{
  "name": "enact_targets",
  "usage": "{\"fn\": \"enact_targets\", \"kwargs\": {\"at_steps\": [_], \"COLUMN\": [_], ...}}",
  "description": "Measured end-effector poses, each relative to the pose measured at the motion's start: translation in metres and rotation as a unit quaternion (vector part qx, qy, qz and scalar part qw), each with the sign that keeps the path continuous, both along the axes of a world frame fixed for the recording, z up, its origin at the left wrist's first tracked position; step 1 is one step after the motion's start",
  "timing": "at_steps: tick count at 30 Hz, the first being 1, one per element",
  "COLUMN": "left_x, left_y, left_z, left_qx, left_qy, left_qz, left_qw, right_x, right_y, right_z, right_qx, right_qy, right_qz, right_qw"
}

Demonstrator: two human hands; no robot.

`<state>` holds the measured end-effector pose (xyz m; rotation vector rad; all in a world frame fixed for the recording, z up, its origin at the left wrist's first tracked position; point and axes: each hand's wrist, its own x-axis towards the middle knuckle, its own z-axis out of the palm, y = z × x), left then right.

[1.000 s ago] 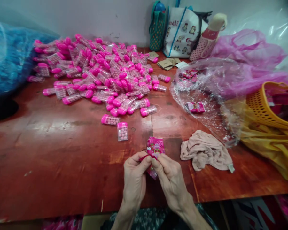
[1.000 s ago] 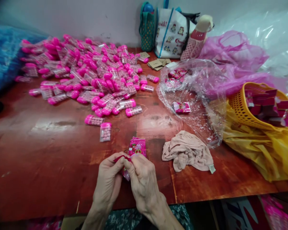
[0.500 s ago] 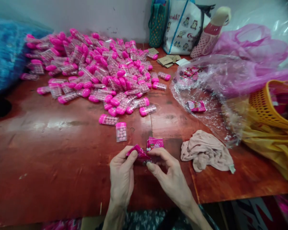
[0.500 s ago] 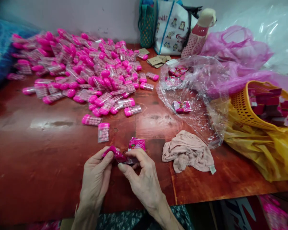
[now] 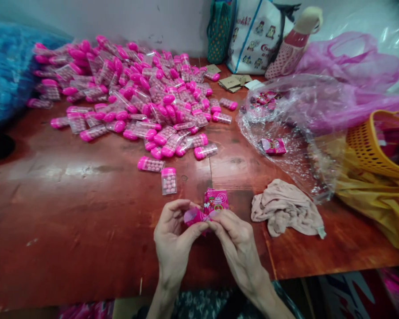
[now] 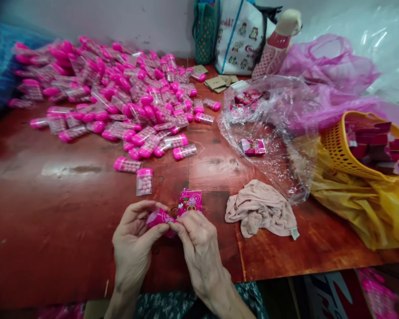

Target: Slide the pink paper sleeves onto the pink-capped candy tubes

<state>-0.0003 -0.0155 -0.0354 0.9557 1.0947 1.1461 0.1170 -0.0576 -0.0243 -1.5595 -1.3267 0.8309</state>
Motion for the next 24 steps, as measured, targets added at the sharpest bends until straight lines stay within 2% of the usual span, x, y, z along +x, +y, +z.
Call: {"fn": "enact_targets", "kwargs": {"at_steps": [3,5,9,11,14,15,18,21,24], "left_x": [-0.004,-0.008,-0.016,-0.019,-0.024,-0.026,-0.033,-0.038,-0.041], "left_y": [0.0,0.002,0.009,0.012,0.019,0.022,0.033,0.043,0.051], "left_z": [0.002,0.002,0.002,0.002,0.003,0.004,0.007,0.012,0.019], "left_qx": [0.094,0.12,0.084,0.055,0.006,-0.012,-0.063,-0.123,-0.149], "left_qy": [0.049,0.075,0.062,0.012,-0.064,-0.079,-0.116,-0.157,-0.188], "left_qz": [0.003,-0.022,-0.127,-0.133,-0.044,-0.004,0.085,0.13,0.172], "left_qw": [0.994,0.99,0.986,0.99,0.997,0.997,0.988,0.971,0.955], "right_x": [-0.001,-0.002,-0.002,0.003,0.018,0.026,0.046,0.056,0.055], "right_y": [0.001,0.002,0.002,0.002,0.012,0.022,0.068,0.122,0.154], "right_z": [-0.001,-0.001,-0.002,-0.002,0.001,0.002,0.006,0.0,-0.014], "right_qx": [-0.021,-0.03,-0.027,-0.03,-0.02,-0.009,0.034,0.05,0.049], "right_qy": [0.005,0.0,-0.029,-0.05,-0.121,-0.158,-0.284,-0.311,-0.311], "right_qz": [0.016,0.022,0.054,0.084,0.116,0.102,0.016,0.001,0.006], "right_qw": [1.0,0.999,0.998,0.995,0.986,0.982,0.958,0.949,0.949]}}
